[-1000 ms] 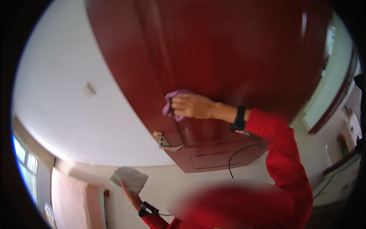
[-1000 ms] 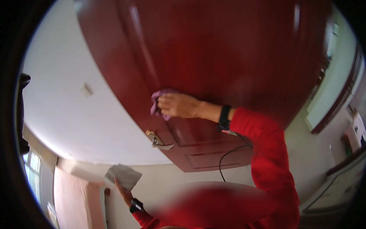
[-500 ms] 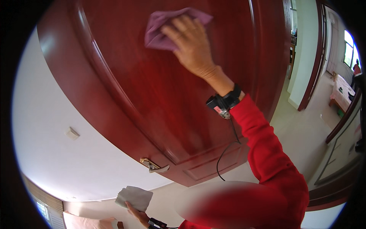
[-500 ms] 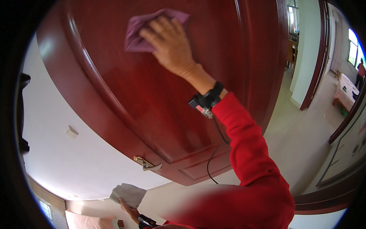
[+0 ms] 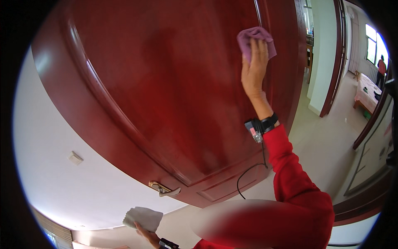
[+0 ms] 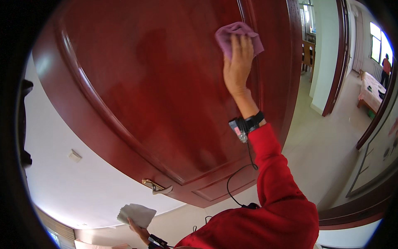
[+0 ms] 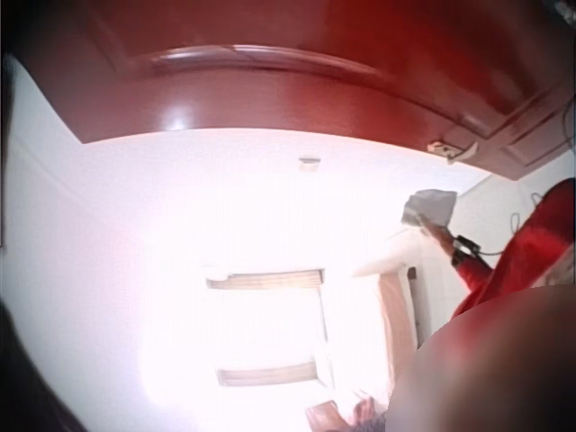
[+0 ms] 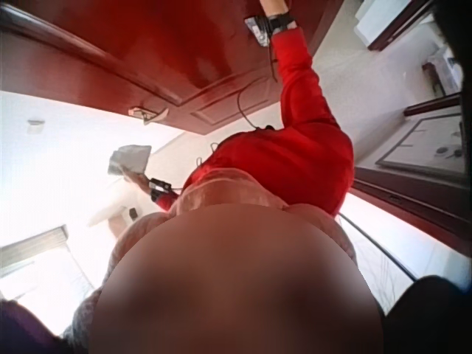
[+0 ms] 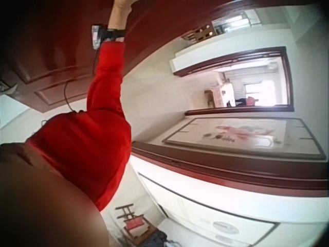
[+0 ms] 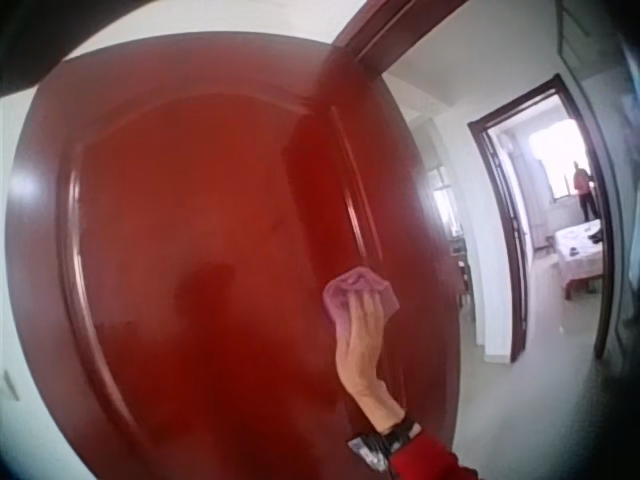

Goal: The person wipes a reddish-brown wooden door using a purple cloth and then a white cloth. They alternate between the two cloths while cleaning different sections of the door surface.

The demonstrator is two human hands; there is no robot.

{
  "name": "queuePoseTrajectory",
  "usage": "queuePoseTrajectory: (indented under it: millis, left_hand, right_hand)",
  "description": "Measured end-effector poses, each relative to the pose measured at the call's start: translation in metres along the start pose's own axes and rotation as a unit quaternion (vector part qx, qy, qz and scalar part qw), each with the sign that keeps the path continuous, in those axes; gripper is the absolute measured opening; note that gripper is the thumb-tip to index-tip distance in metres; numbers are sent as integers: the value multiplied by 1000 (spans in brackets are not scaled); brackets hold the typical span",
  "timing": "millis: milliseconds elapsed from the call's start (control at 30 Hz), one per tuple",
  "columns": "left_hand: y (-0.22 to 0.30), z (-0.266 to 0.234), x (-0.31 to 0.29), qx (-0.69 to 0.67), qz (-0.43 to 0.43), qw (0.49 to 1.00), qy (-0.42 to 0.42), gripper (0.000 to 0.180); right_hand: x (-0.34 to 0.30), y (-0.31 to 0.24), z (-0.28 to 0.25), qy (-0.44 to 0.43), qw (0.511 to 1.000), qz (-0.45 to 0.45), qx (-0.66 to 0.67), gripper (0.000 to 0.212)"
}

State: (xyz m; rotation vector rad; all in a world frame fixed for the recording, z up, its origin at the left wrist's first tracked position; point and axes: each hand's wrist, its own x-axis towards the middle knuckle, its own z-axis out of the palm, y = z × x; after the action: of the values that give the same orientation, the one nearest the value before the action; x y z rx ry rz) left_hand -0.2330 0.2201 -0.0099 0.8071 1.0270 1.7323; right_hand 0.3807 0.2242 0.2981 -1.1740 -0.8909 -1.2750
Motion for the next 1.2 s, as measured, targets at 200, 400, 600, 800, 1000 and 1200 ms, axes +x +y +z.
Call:
queuePoseTrajectory:
  millis: [200,400,600,800,1000,1200]
  left_hand:
    - [0,36,23,-5,-16,1000,-17,66]
    - [6,55,8,-9,-19,999,-25,65]
    - [7,40,3,-13,-7,1000,-15,65]
    - [19,21,-13,8,-2,999,42,65]
    - [13,18,-7,2,-11,998,58,65]
    - [-3,26,11,-18,2,1000,-1,63]
  right_hand:
    - [-38,-81,11,-118,979,-124,108,51]
    - [-89,-154,17,-274,867,-285,304,38]
    - [-94,-149,15,-356,813,-333,317,38]
    - [-19,-67,8,-150,948,-223,174,38]
    - [42,6,9,35,995,-50,82,46]
    - [28,-46,21,6,995,-74,66,53]
